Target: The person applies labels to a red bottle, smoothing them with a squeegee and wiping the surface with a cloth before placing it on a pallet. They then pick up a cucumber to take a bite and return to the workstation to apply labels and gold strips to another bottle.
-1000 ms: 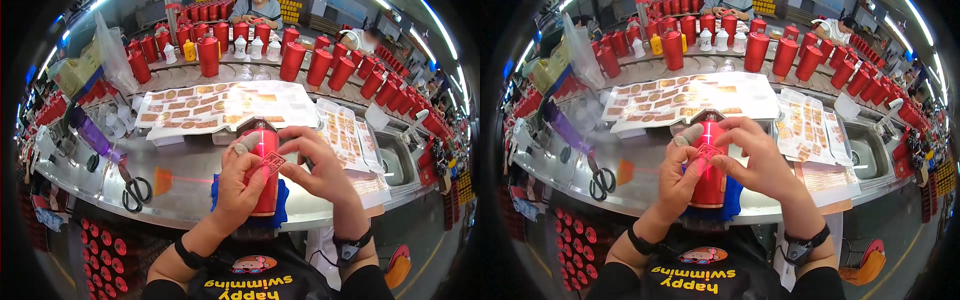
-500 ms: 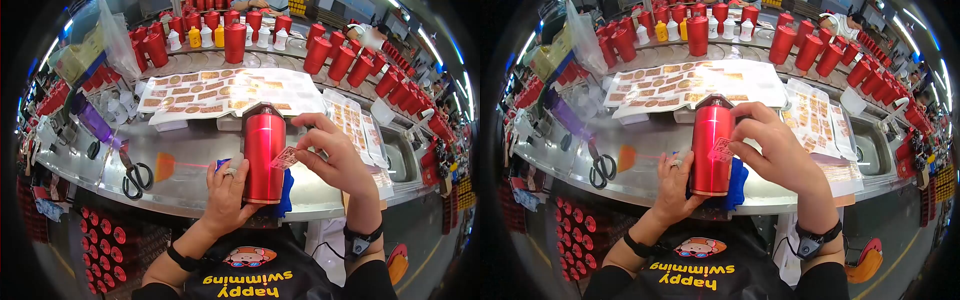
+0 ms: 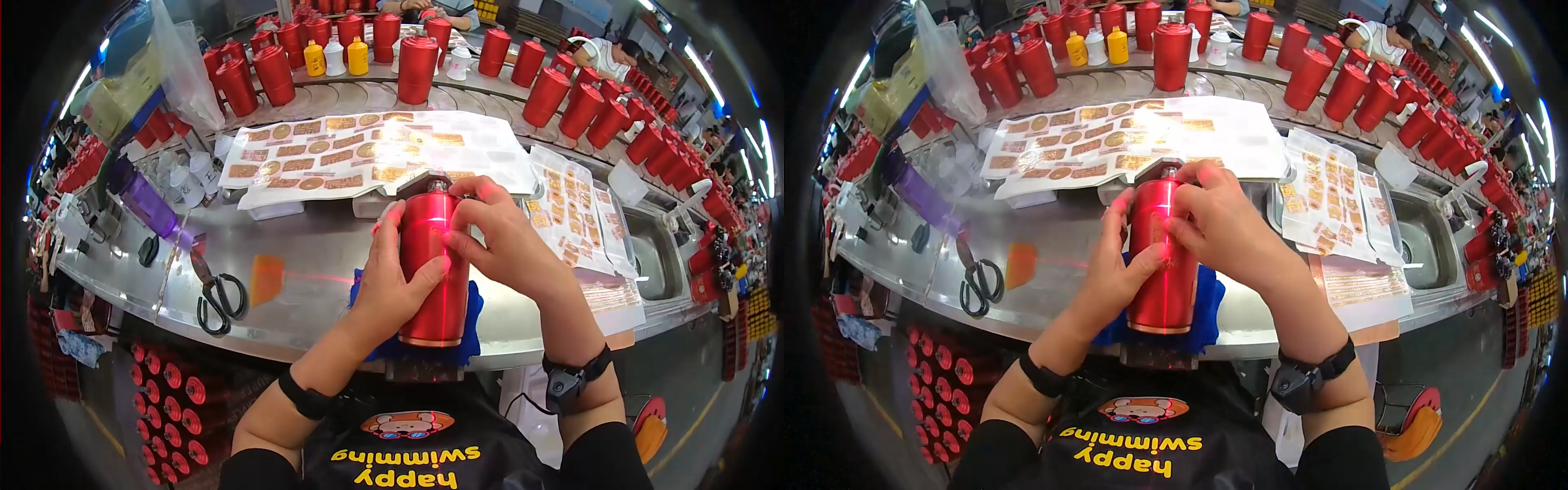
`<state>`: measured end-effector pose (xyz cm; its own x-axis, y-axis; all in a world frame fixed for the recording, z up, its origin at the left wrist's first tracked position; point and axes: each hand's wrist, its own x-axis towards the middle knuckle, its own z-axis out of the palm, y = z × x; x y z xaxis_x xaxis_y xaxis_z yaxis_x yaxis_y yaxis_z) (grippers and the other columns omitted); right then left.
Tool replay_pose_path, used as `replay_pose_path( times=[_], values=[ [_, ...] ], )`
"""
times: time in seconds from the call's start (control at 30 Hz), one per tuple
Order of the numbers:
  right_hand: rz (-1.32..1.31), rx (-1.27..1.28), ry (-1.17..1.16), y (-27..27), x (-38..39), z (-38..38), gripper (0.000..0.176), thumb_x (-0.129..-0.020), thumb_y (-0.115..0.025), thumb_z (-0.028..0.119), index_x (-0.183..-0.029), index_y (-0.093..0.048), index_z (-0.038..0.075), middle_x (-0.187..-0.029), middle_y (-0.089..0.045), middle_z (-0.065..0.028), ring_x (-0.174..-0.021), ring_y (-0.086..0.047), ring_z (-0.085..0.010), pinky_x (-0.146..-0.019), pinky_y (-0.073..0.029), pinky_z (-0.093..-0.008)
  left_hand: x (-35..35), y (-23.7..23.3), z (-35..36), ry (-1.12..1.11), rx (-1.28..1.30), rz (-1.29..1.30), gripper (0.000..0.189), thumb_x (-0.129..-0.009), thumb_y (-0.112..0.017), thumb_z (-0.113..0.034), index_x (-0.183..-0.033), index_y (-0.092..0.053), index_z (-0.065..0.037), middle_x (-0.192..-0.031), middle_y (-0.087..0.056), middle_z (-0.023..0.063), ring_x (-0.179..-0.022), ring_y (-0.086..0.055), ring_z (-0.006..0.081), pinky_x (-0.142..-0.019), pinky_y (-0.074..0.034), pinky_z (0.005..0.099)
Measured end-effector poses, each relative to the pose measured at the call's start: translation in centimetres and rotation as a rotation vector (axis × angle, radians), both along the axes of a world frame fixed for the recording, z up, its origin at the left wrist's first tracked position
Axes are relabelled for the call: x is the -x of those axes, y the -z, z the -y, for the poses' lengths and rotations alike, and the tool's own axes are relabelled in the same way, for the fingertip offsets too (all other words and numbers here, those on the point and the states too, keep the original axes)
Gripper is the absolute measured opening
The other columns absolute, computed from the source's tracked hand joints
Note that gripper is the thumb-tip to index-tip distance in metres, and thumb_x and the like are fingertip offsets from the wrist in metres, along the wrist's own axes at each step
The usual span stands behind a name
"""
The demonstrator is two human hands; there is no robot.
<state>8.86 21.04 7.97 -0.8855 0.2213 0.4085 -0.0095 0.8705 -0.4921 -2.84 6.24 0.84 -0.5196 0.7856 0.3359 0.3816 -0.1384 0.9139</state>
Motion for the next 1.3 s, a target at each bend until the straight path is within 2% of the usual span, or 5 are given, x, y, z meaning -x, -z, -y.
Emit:
replay_pose_path(
  times=[0.2,0.4,0.57,1.03,1.3],
  values=[
    [-0.018,0.018,0.008,0.4,0.3,-0.4,0.016,-0.084,-0.071,0.012,-0.091,-0.062,0.001,-0.116,-0.056,-0.0191,-0.111,-0.052,-0.0390,-0.091,-0.046,-0.0444,-0.3,0.4,-0.7,-0.007,-0.022,0.088,0.079,-0.089,-0.067,-0.033,-0.143,-0.025,0.007,-0.137,-0.040,0.0278,-0.128,-0.043,0.0366,-0.107,-0.036,0.0431],
    [-0.294,0.047,0.206,1.7,-0.4,0.5,0.015,-0.084,-0.068,0.007,-0.097,-0.064,0.002,-0.115,-0.056,-0.0198,-0.108,-0.053,-0.0382,-0.091,-0.044,-0.0440,-0.1,-0.8,-0.6,0.005,0.018,0.120,0.079,-0.090,-0.067,-0.032,-0.143,-0.024,0.008,-0.136,-0.039,0.0289,-0.127,-0.043,0.0369,-0.107,-0.036,0.0432],
    [-0.192,-0.151,0.120,3.6,-3.2,3.6,0.045,-0.083,-0.072,0.016,-0.125,-0.061,0.003,-0.134,-0.046,-0.0225,-0.120,-0.046,-0.0433,-0.102,-0.038,-0.0507,0.0,0.3,-1.1,-0.019,-0.021,0.044,0.079,-0.090,-0.067,-0.032,-0.143,-0.024,0.008,-0.136,-0.039,0.0295,-0.127,-0.043,0.0374,-0.107,-0.035,0.0430],
    [-0.158,-0.178,0.157,4.4,-2.7,3.5,0.049,-0.086,-0.069,0.020,-0.131,-0.058,0.003,-0.136,-0.045,-0.0221,-0.119,-0.046,-0.0434,-0.102,-0.039,-0.0502,0.4,0.7,-1.7,-0.010,-0.046,0.052,0.076,-0.093,-0.063,-0.032,-0.142,-0.024,0.011,-0.140,-0.037,0.0319,-0.131,-0.040,0.0381,-0.110,-0.032,0.0431],
    [-0.182,-0.104,0.157,4.7,-2.9,3.6,0.049,-0.088,-0.068,0.021,-0.132,-0.056,0.002,-0.135,-0.045,-0.0226,-0.119,-0.046,-0.0431,-0.102,-0.039,-0.0499,1.3,1.2,-2.5,0.010,-0.080,0.222,0.069,-0.094,-0.063,-0.031,-0.139,-0.031,0.009,-0.136,-0.044,0.0272,-0.126,-0.046,0.0316,-0.107,-0.035,0.0390]
  ],
)
